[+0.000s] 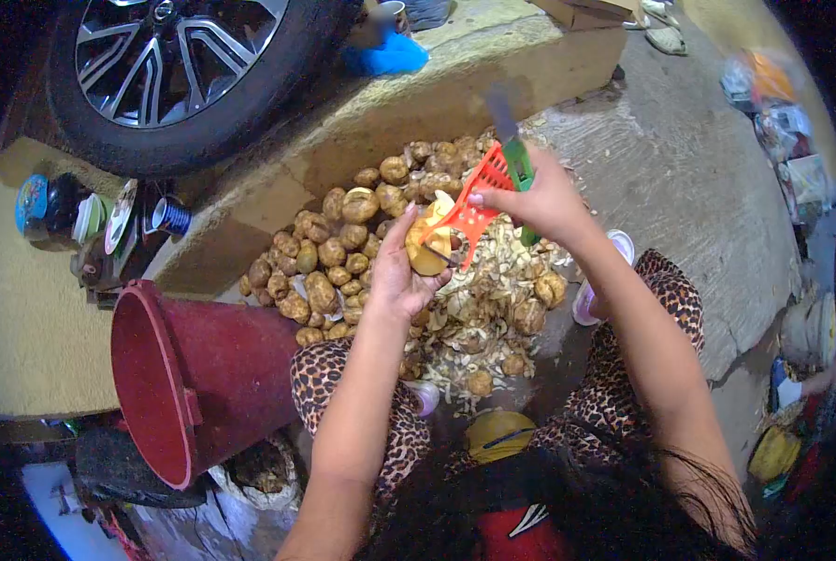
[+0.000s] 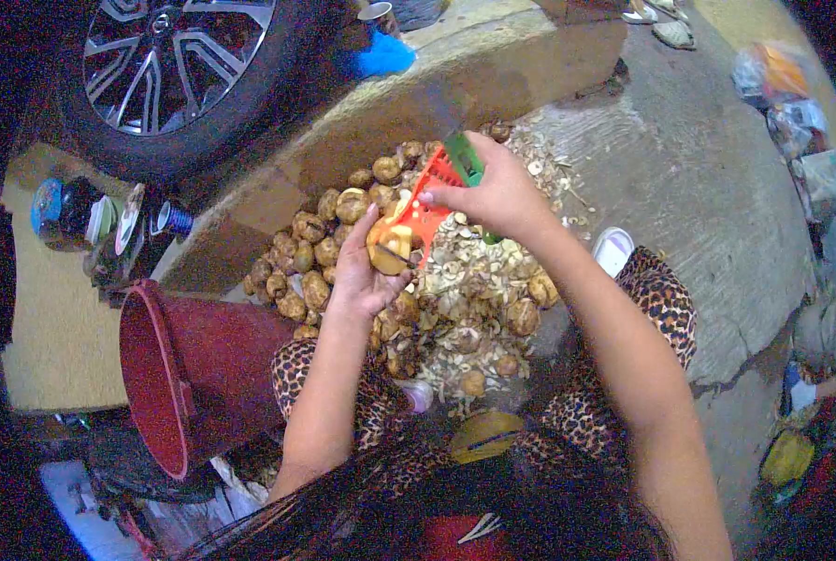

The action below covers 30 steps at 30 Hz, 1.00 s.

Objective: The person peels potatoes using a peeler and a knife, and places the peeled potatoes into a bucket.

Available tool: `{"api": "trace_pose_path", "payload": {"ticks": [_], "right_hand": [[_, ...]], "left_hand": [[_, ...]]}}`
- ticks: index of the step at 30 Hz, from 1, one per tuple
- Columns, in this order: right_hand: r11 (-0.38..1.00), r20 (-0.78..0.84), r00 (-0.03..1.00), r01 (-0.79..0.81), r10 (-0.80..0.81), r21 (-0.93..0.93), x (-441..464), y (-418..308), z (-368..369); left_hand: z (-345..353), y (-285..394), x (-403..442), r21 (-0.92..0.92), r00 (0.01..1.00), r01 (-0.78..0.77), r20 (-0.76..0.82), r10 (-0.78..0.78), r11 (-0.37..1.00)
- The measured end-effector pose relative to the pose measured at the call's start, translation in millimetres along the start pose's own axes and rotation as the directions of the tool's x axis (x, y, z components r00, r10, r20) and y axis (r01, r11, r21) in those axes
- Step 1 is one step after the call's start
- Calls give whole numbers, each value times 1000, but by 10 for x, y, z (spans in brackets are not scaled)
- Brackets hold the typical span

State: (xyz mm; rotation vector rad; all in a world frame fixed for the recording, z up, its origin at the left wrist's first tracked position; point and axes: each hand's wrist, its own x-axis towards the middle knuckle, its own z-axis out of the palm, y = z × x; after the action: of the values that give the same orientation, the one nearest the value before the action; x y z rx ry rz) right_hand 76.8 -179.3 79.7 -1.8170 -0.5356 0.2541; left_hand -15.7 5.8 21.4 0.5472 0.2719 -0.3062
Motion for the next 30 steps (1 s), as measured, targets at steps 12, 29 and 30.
{"api": "trace_pose_path", "payload": {"ticks": [12,29,30], "right_hand": [[995,40,999,-33,36,-90,34,5,-36],[992,38,998,-43,48,-122,-55,66,106],[996,9,1000,-22,22,-90,-58,71,107]], "left_hand": [[191,-113,103,221,957,-166,-201,211,961],[174,-137,-9,406,924,-121,-286,252,906],[151,-140,21,405,920,-154,-273,280,901]]}}
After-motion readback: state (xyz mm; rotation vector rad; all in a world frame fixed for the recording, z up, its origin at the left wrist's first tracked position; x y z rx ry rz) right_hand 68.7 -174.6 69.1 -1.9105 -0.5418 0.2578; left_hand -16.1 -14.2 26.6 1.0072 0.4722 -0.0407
